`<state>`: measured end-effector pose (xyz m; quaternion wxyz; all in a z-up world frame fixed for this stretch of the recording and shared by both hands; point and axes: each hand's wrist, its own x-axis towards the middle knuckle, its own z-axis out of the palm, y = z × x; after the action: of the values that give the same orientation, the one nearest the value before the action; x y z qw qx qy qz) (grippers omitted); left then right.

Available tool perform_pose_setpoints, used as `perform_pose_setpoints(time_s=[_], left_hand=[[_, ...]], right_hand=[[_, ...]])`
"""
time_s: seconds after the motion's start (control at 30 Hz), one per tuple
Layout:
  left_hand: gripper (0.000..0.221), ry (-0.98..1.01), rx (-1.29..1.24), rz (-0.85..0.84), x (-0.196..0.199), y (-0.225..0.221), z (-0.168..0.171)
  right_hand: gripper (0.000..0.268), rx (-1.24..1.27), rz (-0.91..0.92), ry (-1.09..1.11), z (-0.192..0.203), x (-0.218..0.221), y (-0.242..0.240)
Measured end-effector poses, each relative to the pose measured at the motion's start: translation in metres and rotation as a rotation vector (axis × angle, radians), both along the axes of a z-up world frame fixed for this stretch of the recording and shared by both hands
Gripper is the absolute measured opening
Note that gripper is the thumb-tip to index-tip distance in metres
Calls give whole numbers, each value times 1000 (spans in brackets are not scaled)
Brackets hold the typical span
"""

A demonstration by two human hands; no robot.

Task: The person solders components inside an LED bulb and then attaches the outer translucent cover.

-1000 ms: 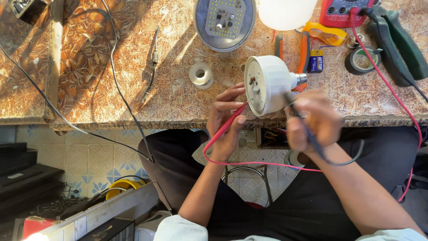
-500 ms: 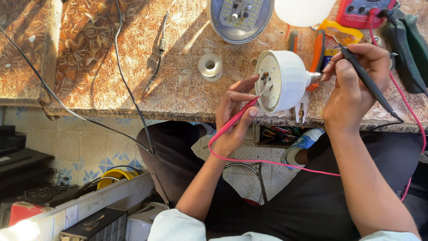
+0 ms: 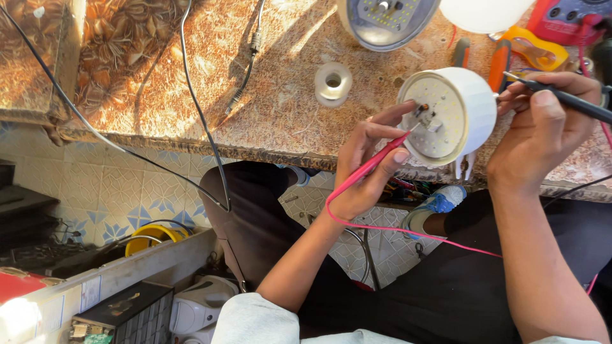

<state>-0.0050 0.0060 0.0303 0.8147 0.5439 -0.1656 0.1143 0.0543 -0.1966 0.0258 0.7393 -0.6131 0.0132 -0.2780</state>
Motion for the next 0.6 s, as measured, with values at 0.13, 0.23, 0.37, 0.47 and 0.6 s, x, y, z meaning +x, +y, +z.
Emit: perform_pose_setpoints(time_s=[0.13, 0.23, 0.37, 0.47, 0.6], left_hand=[[17, 22, 58, -12, 0, 4, 0], [19, 25, 123, 25, -1, 6, 6], [19, 34, 188, 64, -1, 6, 2], [19, 20, 190, 73, -1, 6, 1], [19, -3, 215, 80, -1, 4, -3]], right_hand=[[19, -78, 27, -61, -11, 3, -8], [22, -13, 28, 28, -14, 4, -13], [19, 103, 27, 67, -16, 5, -14], [19, 53, 28, 82, -22, 7, -20], [26, 153, 61, 142, -31, 8, -30]])
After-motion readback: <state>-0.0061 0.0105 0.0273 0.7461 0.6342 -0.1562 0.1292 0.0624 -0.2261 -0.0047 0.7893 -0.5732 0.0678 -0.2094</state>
